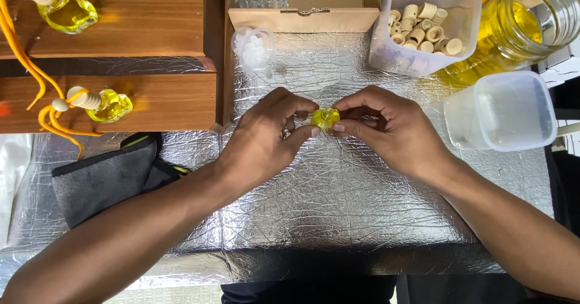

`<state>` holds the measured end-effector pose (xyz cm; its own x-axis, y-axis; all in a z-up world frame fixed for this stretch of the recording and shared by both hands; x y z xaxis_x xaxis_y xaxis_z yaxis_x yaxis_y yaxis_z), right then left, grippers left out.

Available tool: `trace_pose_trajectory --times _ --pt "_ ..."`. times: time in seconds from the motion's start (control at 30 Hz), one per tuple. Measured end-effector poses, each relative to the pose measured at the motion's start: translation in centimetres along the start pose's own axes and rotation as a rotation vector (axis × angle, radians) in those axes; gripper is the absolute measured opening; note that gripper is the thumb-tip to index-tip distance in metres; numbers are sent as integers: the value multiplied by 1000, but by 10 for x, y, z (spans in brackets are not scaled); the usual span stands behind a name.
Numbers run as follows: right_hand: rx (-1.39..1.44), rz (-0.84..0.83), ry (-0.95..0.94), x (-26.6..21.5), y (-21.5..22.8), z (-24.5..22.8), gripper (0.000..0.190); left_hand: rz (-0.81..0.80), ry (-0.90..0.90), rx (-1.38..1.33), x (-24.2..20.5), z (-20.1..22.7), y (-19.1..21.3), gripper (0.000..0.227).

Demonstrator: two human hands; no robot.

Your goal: Filling small glass bottles with liquid using a syringe and assembling wooden caps with strings.

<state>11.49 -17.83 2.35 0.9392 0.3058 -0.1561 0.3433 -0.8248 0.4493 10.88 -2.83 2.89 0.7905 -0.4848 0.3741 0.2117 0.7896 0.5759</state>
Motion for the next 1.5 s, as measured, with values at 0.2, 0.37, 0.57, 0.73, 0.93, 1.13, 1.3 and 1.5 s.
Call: trace_pose_trajectory --times 0.2,0.37,0.57,0.73,0.93,1.13,1.3,1.5 --pt "-41 -27 -16 0 1 2 28 -17 -73 24 0 1 -5 23" --pt "-209 -66 173 -8 3 -11 35 -7 -93 30 -1 2 -6 22" --pt "-429 65 335 -15 19 -66 28 -2 -136 81 -4 13 -1 19" --pt "-648 30 422 7 2 -105 14 -27 -88 121 -6 9 -1 21" --pt "-742 -173 12 75 -31 -72 28 35 -137 116 -8 19 7 17" --pt "-805 -207 259 97 -63 -70 19 33 -113 92 -8 15 7 20" --pt "-802 -268 159 94 -66 -70 20 27 -109 83 -8 14 7 20" --pt "-756 -174 152 87 -47 -73 13 51 -116 87 -8 14 7 20"
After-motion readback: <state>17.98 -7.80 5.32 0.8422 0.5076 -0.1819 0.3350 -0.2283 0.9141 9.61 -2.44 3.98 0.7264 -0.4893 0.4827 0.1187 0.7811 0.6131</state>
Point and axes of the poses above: each hand's wrist, its own x-axis towards the middle knuckle, its own y-axis out of the back of the hand, z = x × y, the point moved 10 cm from there along x, towards the middle knuckle, and after that the axes turned 7 degrees about -y, right-handed, at the moved point
